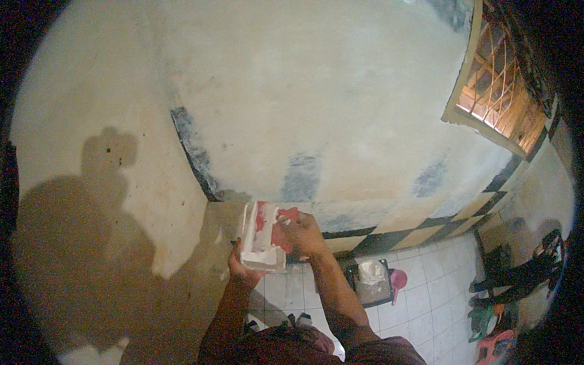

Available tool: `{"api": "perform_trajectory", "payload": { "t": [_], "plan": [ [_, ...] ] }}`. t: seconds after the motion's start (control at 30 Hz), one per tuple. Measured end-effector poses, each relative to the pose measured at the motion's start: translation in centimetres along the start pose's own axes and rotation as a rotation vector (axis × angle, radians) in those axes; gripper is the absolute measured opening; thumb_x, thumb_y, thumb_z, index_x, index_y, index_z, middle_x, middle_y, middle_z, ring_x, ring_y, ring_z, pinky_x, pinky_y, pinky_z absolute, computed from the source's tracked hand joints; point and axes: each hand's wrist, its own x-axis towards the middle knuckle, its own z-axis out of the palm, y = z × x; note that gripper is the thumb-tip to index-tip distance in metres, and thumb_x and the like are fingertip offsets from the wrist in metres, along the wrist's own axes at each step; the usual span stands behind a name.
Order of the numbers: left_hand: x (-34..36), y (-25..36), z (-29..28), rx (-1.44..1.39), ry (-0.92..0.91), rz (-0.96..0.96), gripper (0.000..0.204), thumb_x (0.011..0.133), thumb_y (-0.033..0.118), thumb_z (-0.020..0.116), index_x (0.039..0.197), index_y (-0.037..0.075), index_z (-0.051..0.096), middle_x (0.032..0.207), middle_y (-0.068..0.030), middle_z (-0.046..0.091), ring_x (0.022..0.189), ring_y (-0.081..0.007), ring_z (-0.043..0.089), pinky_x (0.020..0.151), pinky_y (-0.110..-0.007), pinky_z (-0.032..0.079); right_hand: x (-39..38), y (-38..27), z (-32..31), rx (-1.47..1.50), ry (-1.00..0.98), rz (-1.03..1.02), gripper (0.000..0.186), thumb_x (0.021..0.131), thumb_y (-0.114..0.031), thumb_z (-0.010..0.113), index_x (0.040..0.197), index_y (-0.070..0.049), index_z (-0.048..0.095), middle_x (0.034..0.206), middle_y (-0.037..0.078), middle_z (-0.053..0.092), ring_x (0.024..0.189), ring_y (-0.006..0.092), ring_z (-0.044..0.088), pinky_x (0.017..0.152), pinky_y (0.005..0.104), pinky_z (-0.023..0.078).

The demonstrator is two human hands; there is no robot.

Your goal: The person applies white plaster to a corner of a wall using a red spreader, repeatedly dipping the spreader into a container of plaster and smoothing it onto the surface.

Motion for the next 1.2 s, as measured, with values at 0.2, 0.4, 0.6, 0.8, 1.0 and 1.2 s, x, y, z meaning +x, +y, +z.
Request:
{"api": "perform_trajectory", "payload": {
  "t": [0.2, 0.4, 0.6, 0.8, 1.0, 1.2],
  "plan": [
    [2.0, -0.4, -0.8, -0.079, 0.008, 0.006, 0.064, 0.088, 0.056, 0.042, 0.137, 0.015, 0.046, 0.134, -0.0133, 0.052, 0.116, -0.0386, 0.053, 0.097, -0.064, 0.039, 1.0, 2.2, -2.6, 0.235, 0.082, 0.010, 0.019, 0.094, -0.014, 0.060, 0.106, 0.001, 0.065, 0.096, 0.007, 0.067, 0.075, 0.0104, 0.062, 0.065, 0.0232, 0.050],
    [3.2, -1.2, 0.6, -0.105, -0.083, 0.033, 0.070, 0.092, 0.058, 0.039, 0.145, 0.013, 0.037, 0.142, -0.0144, 0.045, 0.129, -0.0385, 0.044, 0.102, -0.062, 0.035, 0.5, 0.4, -4.3, 0.243, 0.146, 0.209, 0.022, 0.094, -0.015, 0.060, 0.106, 0.003, 0.065, 0.097, 0.009, 0.068, 0.080, 0.0147, 0.065, 0.068, 0.0276, 0.053],
    [4.6, -2.8, 2.3, 0.057, -0.138, 0.077, 0.071, 0.091, 0.059, 0.040, 0.145, 0.013, 0.037, 0.142, -0.0148, 0.045, 0.128, -0.0390, 0.045, 0.102, -0.064, 0.034, 1.7, 3.4, -7.2, 0.354, 0.135, 0.190, 0.021, 0.092, -0.013, 0.061, 0.105, 0.004, 0.064, 0.094, 0.011, 0.068, 0.080, 0.0171, 0.067, 0.069, 0.0287, 0.055],
    [4.6, -2.9, 2.1, -0.001, -0.040, 0.081, 0.058, 0.096, 0.046, 0.036, 0.138, 0.008, 0.043, 0.135, -0.0152, 0.050, 0.120, -0.0358, 0.053, 0.095, -0.058, 0.047, 2.0, 3.1, -6.0, 0.300, 0.123, 0.204, 0.021, 0.092, -0.015, 0.062, 0.103, 0.003, 0.064, 0.089, 0.010, 0.069, 0.070, 0.0142, 0.066, 0.056, 0.0254, 0.052],
    [3.3, -0.5, -0.9, 0.056, 0.011, 0.137, 0.062, 0.095, 0.052, 0.035, 0.138, 0.008, 0.043, 0.131, -0.0164, 0.053, 0.116, -0.0370, 0.055, 0.094, -0.059, 0.047, 1.5, 1.7, -2.0, 0.233, 0.118, 0.230, 0.023, 0.092, -0.021, 0.063, 0.102, -0.001, 0.066, 0.081, 0.006, 0.069, 0.050, 0.0080, 0.057, 0.032, 0.0211, 0.035],
    [0.7, 4.0, -5.3, 0.217, -0.088, 0.291, 0.061, 0.094, 0.053, 0.036, 0.136, 0.010, 0.045, 0.125, -0.0137, 0.057, 0.111, -0.0341, 0.060, 0.084, -0.057, 0.054, 2.1, 2.9, 3.4, 0.241, 0.075, 0.250, 0.023, 0.092, -0.024, 0.063, 0.103, -0.003, 0.066, 0.080, 0.003, 0.069, 0.048, 0.0064, 0.055, 0.030, 0.0203, 0.033]
  ]
}}
